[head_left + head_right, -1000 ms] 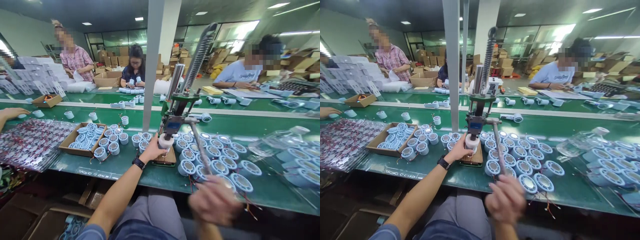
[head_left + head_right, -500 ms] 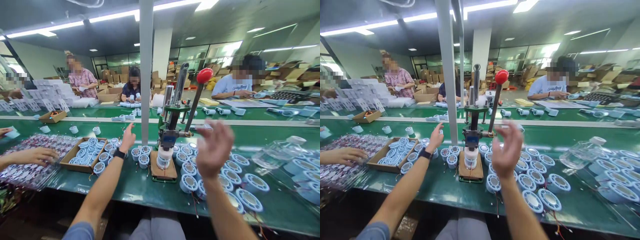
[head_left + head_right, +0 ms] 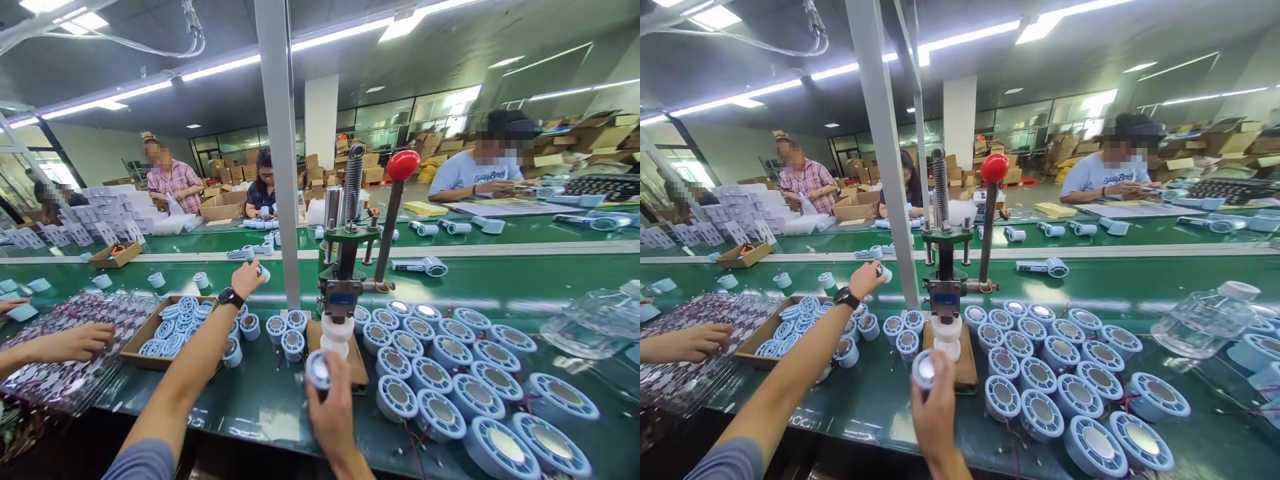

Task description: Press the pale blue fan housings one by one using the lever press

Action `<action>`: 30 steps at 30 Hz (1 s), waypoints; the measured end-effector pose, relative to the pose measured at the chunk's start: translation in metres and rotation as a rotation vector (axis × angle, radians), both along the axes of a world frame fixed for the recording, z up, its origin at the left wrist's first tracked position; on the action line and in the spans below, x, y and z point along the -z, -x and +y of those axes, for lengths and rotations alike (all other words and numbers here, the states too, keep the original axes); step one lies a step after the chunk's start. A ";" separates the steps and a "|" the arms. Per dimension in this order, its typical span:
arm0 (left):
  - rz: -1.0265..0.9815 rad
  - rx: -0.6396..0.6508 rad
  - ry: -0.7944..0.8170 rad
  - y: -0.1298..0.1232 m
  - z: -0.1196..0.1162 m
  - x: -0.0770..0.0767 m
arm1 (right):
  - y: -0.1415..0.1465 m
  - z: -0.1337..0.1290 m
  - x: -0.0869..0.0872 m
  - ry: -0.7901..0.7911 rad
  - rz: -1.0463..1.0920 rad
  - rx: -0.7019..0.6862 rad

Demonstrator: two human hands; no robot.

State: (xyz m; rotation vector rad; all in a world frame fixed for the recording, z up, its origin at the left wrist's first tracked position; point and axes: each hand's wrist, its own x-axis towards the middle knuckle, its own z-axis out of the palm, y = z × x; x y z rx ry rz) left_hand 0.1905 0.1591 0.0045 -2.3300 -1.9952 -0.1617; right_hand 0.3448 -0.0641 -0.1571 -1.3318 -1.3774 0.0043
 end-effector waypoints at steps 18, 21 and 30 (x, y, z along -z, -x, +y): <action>-0.214 0.005 0.176 0.039 -0.219 0.066 | 0.039 0.011 -0.007 -0.101 -0.431 -0.353; -0.128 -0.151 0.040 0.099 -0.187 0.039 | 0.050 -0.001 0.002 -0.132 -0.489 -0.374; -0.027 -0.225 0.133 0.223 -0.106 0.016 | 0.034 -0.007 0.007 0.000 -0.398 -0.527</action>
